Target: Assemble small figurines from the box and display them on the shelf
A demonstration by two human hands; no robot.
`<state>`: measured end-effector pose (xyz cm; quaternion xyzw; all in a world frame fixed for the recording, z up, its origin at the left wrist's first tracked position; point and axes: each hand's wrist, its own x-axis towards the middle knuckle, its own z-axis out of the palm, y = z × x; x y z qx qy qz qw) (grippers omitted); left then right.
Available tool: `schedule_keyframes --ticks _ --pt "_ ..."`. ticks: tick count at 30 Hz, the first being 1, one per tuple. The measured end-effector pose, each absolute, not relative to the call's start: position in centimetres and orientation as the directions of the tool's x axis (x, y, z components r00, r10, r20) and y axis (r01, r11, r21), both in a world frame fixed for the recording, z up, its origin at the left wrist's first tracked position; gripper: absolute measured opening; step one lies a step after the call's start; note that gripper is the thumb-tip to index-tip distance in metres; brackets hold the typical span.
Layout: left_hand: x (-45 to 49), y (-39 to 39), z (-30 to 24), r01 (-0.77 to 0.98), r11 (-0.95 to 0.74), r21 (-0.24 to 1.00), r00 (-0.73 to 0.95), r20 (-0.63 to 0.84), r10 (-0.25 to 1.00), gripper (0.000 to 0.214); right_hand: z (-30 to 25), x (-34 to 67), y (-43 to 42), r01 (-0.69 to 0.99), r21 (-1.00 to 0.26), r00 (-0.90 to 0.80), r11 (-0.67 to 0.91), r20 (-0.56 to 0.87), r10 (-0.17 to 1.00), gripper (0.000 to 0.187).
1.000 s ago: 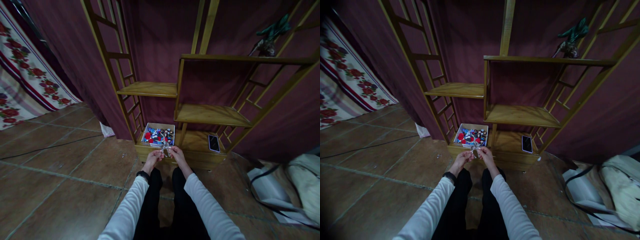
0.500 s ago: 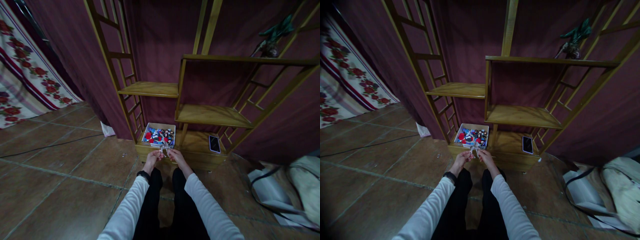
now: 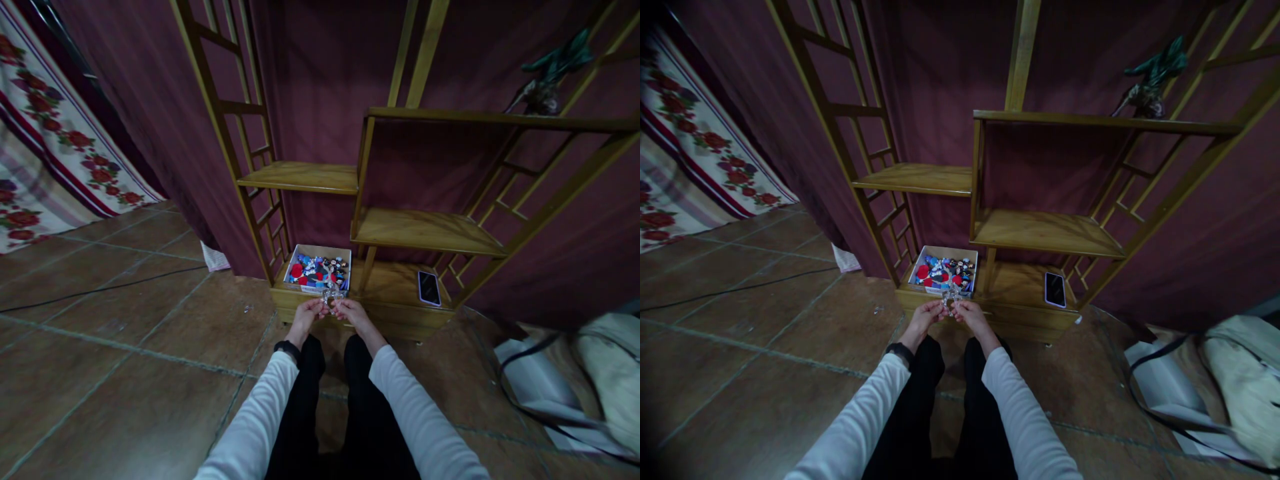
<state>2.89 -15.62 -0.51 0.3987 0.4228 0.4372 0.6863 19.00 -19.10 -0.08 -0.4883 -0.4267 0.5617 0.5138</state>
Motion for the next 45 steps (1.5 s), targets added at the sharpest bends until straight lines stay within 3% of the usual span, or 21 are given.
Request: schedule_keyframes --ticks 8,12,23,36,45 --pt "2.9 -15.7 -0.5 -0.264 0.287 0.921 0.225 -0.23 0.947 0.034 -0.4 19.1 -18.9 -0.162 -0.984 0.097 -0.079 -0.096 0.991 0.038" --pt "2.9 -15.6 -0.6 -0.201 0.288 0.936 0.294 -0.223 0.929 0.037 -0.7 19.0 -18.7 -0.13 -0.989 0.121 -0.07 -0.086 0.989 0.037" --pt "3.0 -15.7 -0.6 -0.174 0.313 0.934 0.372 -0.232 0.899 0.042 -1.1 18.7 -18.4 -0.103 -0.994 0.015 -0.018 -0.019 1.0 0.035" --pt "3.4 -15.8 -0.3 -0.207 0.281 0.937 0.29 -0.215 0.932 0.034 0.0 17.7 -18.8 -0.073 -0.997 -0.031 -0.028 -0.026 0.999 0.035" --pt "3.1 -15.6 -0.6 -0.28 0.3 0.912 0.269 -0.225 0.936 0.041 -0.5 18.0 -18.6 -0.085 -0.996 -0.015 -0.031 -0.029 0.999 0.034"
